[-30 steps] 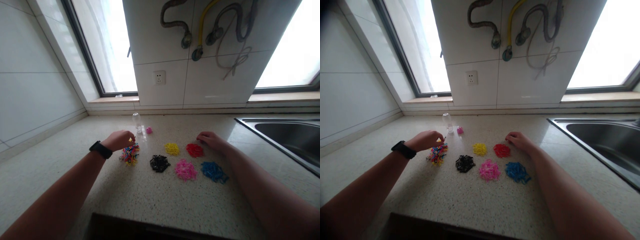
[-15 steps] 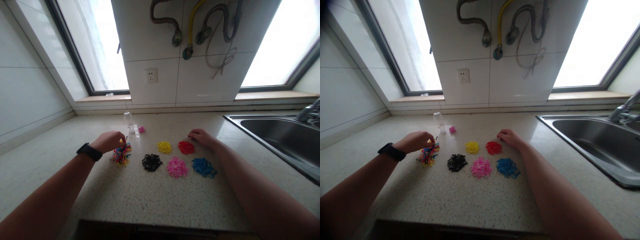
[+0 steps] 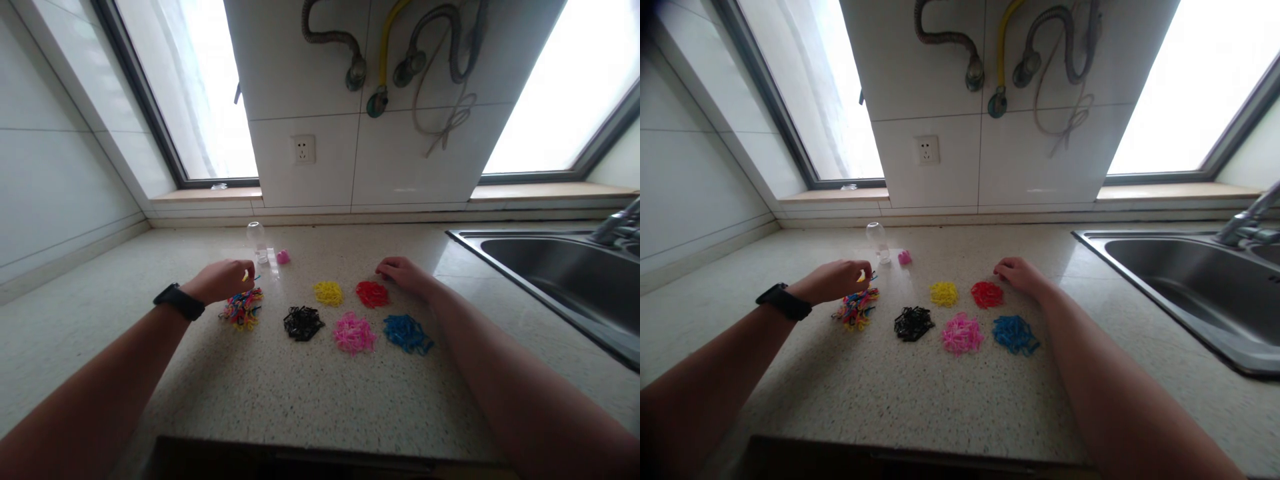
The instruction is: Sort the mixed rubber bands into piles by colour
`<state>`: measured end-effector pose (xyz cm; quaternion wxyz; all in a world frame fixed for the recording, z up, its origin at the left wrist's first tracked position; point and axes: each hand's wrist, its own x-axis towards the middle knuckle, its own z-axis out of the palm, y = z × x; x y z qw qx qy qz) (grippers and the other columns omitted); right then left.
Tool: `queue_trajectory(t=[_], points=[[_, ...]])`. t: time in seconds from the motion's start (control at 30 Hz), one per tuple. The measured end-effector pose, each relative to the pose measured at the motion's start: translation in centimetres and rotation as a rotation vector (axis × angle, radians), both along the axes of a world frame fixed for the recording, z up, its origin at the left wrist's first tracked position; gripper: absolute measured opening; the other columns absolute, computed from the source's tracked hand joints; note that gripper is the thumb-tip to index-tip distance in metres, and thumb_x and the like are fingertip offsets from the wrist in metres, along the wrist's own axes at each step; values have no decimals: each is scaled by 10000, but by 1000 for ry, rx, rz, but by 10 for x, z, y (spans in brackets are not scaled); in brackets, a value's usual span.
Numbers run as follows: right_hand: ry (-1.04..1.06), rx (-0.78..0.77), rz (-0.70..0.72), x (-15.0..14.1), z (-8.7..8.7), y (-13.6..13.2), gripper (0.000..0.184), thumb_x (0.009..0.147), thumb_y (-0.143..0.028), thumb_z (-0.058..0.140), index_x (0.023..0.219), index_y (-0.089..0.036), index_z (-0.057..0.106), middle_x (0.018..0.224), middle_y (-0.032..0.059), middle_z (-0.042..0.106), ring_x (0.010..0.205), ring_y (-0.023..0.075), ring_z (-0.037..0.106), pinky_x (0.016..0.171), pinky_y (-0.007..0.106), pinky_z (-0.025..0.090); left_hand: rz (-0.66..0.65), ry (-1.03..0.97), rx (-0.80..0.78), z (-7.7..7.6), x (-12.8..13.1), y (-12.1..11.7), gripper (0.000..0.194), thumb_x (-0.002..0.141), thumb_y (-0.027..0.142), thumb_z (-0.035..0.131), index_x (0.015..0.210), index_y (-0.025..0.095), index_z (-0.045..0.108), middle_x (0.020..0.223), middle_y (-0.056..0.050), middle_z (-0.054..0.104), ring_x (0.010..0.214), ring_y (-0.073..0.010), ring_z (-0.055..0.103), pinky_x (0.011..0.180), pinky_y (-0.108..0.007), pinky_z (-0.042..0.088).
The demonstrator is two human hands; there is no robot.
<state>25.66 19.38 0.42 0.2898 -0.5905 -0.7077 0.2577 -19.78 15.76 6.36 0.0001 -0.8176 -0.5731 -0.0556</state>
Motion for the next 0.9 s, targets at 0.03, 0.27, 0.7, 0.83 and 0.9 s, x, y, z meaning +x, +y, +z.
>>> queue_trajectory(t=[0.03, 0.27, 0.7, 0.83, 0.9], points=[[1, -2, 1, 1, -1, 1, 288, 823, -382, 538, 820, -163, 725, 711, 38, 671, 637, 155, 549, 610, 282, 400, 1, -27, -4, 0, 0, 0, 245, 775, 392, 556, 903, 220, 674, 706, -17, 658, 606, -155, 559, 565, -259, 329], [-3, -17, -10, -2, 2, -2, 290, 819, -392, 544, 822, -167, 727, 705, 34, 670, 616, 149, 532, 583, 276, 389, -39, -358, -142, 1, 6, 1, 225, 784, 369, 568, 859, 167, 633, 613, 19, 543, 530, -105, 432, 524, -246, 289], [8, -14, 4, -1, -2, 1, 295, 820, -400, 532, 803, -172, 717, 683, 27, 652, 615, 149, 523, 604, 277, 385, -312, -1284, -634, 8, 97, -58, 304, 911, 462, 569, 855, 196, 431, 589, 87, 222, 480, -65, 189, 449, -219, 155], [-4, -6, 3, 0, -4, 3, 301, 817, -403, 533, 814, -167, 720, 681, 25, 653, 622, 152, 532, 601, 277, 379, -382, -1438, -750, 16, 121, -84, 282, 922, 440, 580, 903, 193, 445, 559, 96, 214, 478, -69, 170, 447, -223, 162], [-11, -2, 4, 1, -6, 4, 304, 816, -403, 530, 815, -167, 721, 668, 20, 646, 620, 152, 533, 596, 275, 377, -405, -1487, -788, 20, 129, -94, 267, 935, 427, 571, 902, 192, 448, 556, 96, 209, 477, -69, 168, 444, -225, 170]])
